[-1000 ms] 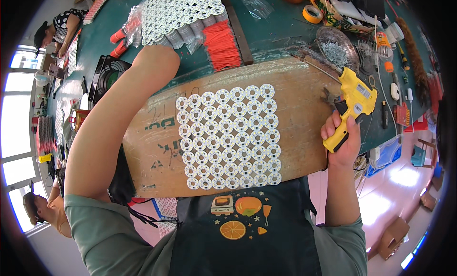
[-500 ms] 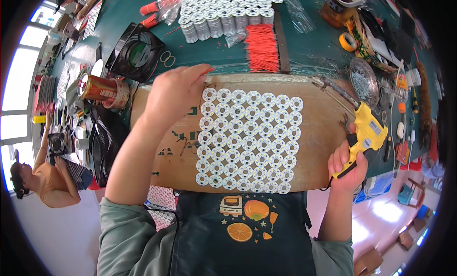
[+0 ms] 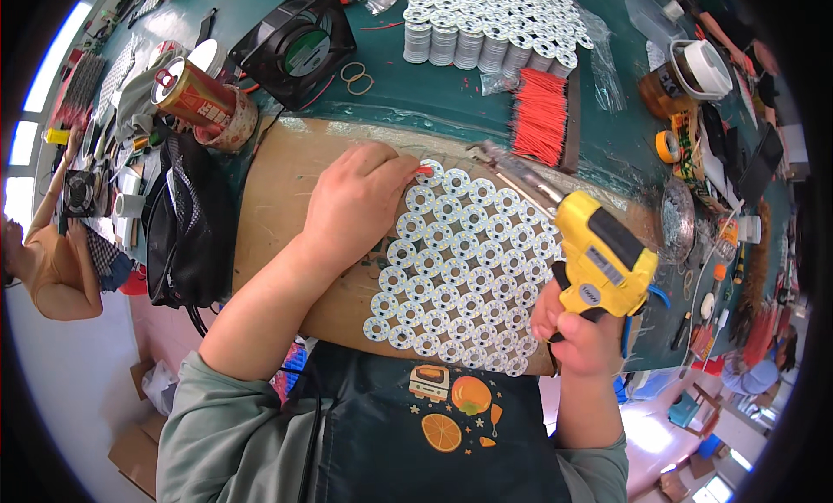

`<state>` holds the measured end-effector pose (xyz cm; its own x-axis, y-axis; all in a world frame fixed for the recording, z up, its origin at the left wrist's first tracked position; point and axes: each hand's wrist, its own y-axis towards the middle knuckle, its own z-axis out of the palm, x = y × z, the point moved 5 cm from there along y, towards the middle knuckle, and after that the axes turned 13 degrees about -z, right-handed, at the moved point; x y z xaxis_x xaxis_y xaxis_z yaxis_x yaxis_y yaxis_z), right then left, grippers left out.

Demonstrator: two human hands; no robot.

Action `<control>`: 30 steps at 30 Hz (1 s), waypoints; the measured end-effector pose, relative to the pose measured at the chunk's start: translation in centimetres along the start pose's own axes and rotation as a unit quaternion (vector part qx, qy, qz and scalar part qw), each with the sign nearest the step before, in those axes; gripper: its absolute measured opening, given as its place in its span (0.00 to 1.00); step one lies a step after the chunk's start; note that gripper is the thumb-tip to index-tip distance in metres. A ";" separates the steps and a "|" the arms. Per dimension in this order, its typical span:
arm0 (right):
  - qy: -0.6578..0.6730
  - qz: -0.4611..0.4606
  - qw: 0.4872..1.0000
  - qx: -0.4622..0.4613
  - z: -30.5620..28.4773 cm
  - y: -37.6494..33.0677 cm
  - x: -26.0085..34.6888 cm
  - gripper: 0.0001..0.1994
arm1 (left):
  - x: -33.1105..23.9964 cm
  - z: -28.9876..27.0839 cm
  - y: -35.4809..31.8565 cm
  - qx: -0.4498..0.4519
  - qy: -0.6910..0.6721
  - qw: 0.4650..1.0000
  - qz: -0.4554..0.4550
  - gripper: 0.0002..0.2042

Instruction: The person solders wires onto an array of circular LED circuit boards using a soldering gun, removes the completed board array, and places a new one onto the workbench. They then grab wires from a bundle and solder them onto the new circuit board array using the soldering gun.

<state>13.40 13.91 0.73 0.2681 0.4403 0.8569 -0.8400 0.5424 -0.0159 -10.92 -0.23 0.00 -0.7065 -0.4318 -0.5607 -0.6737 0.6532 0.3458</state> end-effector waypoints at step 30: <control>-0.218 0.009 0.976 0.015 -0.1 0.0 -3.9 0.25 | 0.4 1.0 -0.4 0.031 0.002 0.997 0.065 0.12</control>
<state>12.41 12.28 -2.71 0.0322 0.0994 0.9945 -0.8581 0.5129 -0.0235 -10.71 -0.07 -1.08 -0.7880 -0.3435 -0.5110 -0.5615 0.7415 0.3674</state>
